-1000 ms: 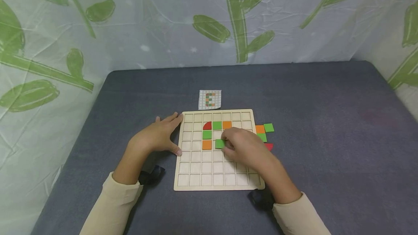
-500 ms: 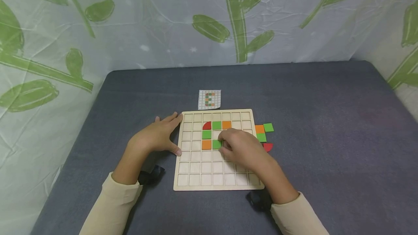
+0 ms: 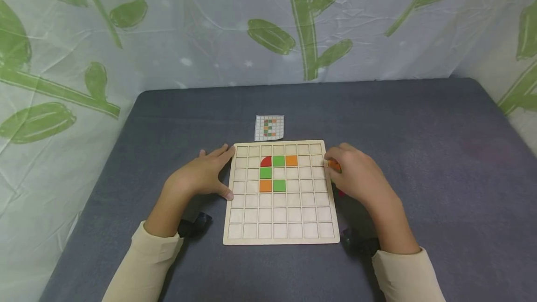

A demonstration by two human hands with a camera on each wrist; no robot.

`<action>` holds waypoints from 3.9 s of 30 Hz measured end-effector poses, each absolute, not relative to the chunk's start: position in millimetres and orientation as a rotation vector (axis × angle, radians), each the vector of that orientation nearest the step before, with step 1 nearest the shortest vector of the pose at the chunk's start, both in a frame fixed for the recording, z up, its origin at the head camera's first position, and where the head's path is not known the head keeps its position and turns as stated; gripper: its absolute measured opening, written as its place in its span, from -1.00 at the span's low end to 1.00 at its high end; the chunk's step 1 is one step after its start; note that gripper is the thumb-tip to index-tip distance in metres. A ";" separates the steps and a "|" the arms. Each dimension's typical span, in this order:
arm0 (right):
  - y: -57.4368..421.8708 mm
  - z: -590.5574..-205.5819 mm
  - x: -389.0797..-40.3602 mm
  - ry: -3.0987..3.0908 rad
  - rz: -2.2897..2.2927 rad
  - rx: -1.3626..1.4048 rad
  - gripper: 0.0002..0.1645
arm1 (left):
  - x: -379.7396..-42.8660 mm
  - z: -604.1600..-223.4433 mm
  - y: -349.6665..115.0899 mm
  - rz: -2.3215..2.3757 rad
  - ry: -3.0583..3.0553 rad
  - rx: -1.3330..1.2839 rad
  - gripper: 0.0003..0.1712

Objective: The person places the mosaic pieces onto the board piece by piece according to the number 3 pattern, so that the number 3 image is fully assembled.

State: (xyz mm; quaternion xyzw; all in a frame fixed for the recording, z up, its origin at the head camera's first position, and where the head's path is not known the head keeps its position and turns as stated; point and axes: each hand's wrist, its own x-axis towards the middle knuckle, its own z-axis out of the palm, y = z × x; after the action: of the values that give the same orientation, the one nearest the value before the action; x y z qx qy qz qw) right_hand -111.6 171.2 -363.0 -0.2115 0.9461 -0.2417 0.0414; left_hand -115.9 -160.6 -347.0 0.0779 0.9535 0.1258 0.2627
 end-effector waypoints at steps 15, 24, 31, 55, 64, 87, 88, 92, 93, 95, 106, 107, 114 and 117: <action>196.0 -376.6 -119.1 2.888 -0.604 -0.508 -0.58 | -116.0 -348.7 -161.4 0.332 2.588 0.219 0.39; 197.9 -379.4 -121.7 2.922 -0.630 -0.536 -0.63 | -116.3 -348.7 -161.4 0.337 2.589 0.222 0.40; 198.2 -379.5 -121.9 2.963 -0.628 -0.548 -0.69 | -115.7 -348.7 -161.0 0.333 2.595 0.210 0.40; 192.8 -368.0 -117.0 2.932 -0.651 -0.572 -0.80 | -115.6 -348.0 -160.8 0.328 2.593 0.216 0.40; 168.0 -361.5 -108.9 2.863 -0.791 -0.727 -0.86 | -116.2 -349.2 -160.5 0.322 2.598 0.208 0.40; 121.6 -366.0 -91.9 2.711 -0.959 -1.180 -0.78 | -116.4 -350.0 -162.0 0.345 2.598 0.219 0.40; 119.3 -365.4 -90.5 2.711 -0.948 -1.181 -0.79 | -116.3 -350.0 -162.1 0.346 2.598 0.218 0.40; 110.1 -364.6 -85.1 2.733 -0.920 -1.208 -0.78 | -116.0 -349.7 -162.2 0.346 2.595 0.218 0.40; 107.9 -364.9 -83.8 2.742 -0.914 -1.218 -0.78 | -115.9 -349.6 -162.1 0.347 2.595 0.216 0.40; 104.2 -366.0 -81.4 2.757 -0.912 -1.239 -0.77 | -115.8 -349.5 -162.1 0.351 2.596 0.219 0.40; 88.0 -373.4 -75.6 2.812 -0.868 -1.376 -0.83 | -115.1 -349.0 -162.8 0.370 2.603 0.222 0.39; 86.9 -374.1 -75.0 2.819 -0.863 -1.382 -0.84 | -115.1 -349.0 -162.8 0.367 2.604 0.224 0.39; 81.1 -378.1 -72.6 2.861 -0.838 -1.408 -0.85 | -115.0 -349.2 -162.0 0.357 2.605 0.222 0.40; 79.2 -379.3 -72.1 2.872 -0.817 -1.414 -0.84 | -115.0 -348.9 -161.9 0.357 2.604 0.224 0.40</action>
State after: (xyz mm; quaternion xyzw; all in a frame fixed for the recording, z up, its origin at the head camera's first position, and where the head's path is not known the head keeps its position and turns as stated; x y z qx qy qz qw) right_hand -72.1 79.2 -379.3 -0.4266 0.8665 -0.2464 -0.0808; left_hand -115.0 -161.9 -348.9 0.0823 0.9560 0.1309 0.2492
